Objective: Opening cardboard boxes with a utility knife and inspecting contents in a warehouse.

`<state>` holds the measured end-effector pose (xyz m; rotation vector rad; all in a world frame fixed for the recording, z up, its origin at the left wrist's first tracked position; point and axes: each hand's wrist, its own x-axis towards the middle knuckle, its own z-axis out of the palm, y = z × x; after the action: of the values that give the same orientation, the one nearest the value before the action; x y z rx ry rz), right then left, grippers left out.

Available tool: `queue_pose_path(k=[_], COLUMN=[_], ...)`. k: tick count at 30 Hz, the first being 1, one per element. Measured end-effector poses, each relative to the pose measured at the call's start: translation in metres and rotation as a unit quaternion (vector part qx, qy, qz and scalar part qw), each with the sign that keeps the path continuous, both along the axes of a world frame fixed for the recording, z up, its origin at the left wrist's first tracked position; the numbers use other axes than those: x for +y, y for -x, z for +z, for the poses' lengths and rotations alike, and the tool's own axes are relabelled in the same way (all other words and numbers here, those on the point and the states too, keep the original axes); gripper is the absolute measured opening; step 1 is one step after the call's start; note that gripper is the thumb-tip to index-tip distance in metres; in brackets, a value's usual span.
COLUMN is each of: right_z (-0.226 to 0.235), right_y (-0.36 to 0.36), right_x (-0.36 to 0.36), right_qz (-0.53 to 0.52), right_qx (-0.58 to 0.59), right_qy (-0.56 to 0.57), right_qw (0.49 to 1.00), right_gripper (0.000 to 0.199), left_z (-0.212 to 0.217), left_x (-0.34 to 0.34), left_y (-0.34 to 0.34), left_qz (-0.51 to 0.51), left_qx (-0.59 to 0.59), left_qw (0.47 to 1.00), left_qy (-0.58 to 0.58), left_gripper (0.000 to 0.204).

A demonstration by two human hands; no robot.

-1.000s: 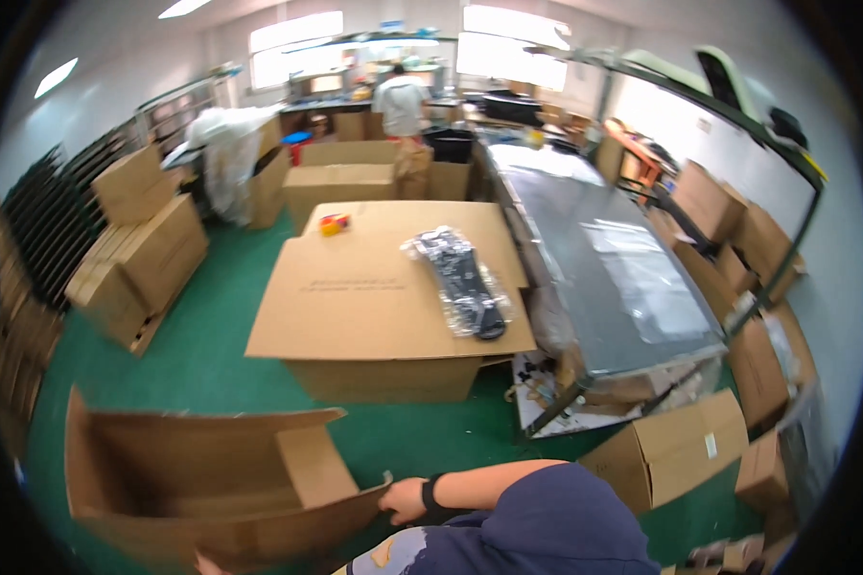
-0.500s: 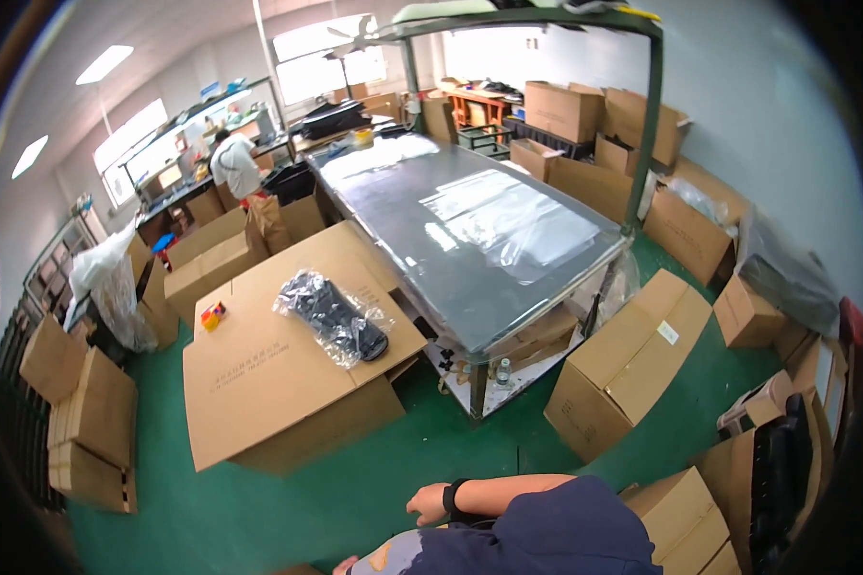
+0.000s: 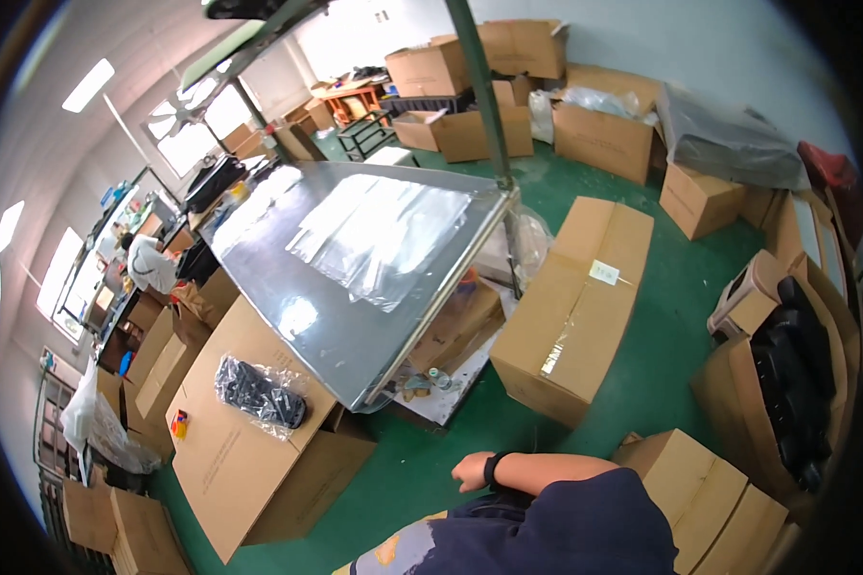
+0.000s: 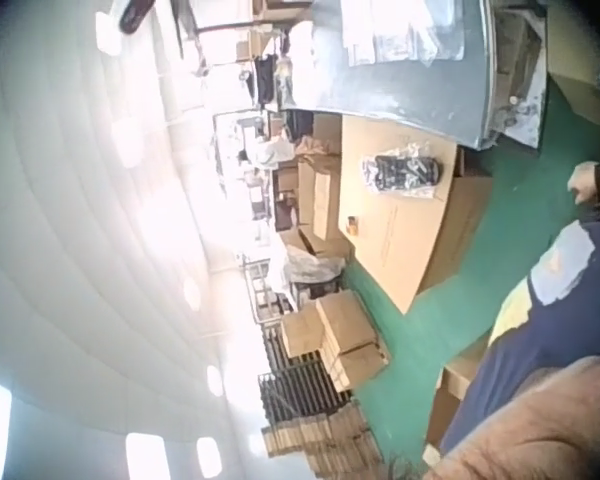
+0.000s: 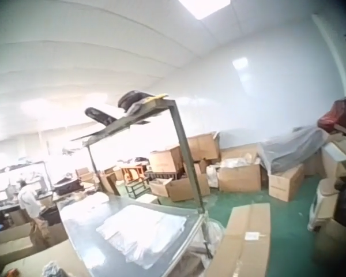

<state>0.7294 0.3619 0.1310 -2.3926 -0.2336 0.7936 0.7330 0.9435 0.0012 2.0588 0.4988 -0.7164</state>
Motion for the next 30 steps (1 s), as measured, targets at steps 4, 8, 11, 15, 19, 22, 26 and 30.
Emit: queue_pose_path(k=[4,8,11,15,19,22,26,30], right_z=[-0.021,-0.054,-0.051,-0.071,-0.043,-0.041,-0.048,-0.113], right_y=[0.046,0.092,0.075,0.089,0.06,0.012,-0.05,-0.119], right_x=[-0.065,-0.094,-0.093,-0.095,-0.135,-0.165,-0.216,-0.264], right_qz=[-0.119,-0.225,-0.218,-0.238,-0.263,-0.27,-0.358,-0.429], right_qx=[0.019,0.013,0.078,0.118,0.161,0.162,0.067,-0.021], right_qy=[0.01,-0.005,-0.048,-0.041,-0.007,-0.005,-0.047,-0.056], right_qw=[0.993,0.974,0.972,0.963,0.951,0.949,0.93,0.901], right_gripper=[0.043,0.041,0.044,0.04,0.042,0.042,0.035,0.036], left_z=[0.029,0.034,0.012,0.079,0.172,0.172,0.2,0.186], left_x=[-0.025,-0.087,-0.185,-0.417,-0.56,-0.624,-0.724,-0.757], left_y=[-0.019,-0.096,-0.172,-0.194,-0.224,-0.284,-0.314,-0.336], left_qz=[-0.147,-0.347,-0.524,-0.66,-0.546,-0.565,-0.611,-0.636], left_qx=[-0.036,-0.071,-0.099,-0.149,-0.116,-0.297,-0.43,-0.359], left_qw=[0.985,0.927,0.838,0.736,0.815,0.762,0.663,0.683], left_qy=[-0.081,-0.126,-0.117,0.014,0.157,0.108,0.047,-0.023], left_gripper=[0.033,0.033,0.032,0.029,0.028,0.055,0.043,0.048])
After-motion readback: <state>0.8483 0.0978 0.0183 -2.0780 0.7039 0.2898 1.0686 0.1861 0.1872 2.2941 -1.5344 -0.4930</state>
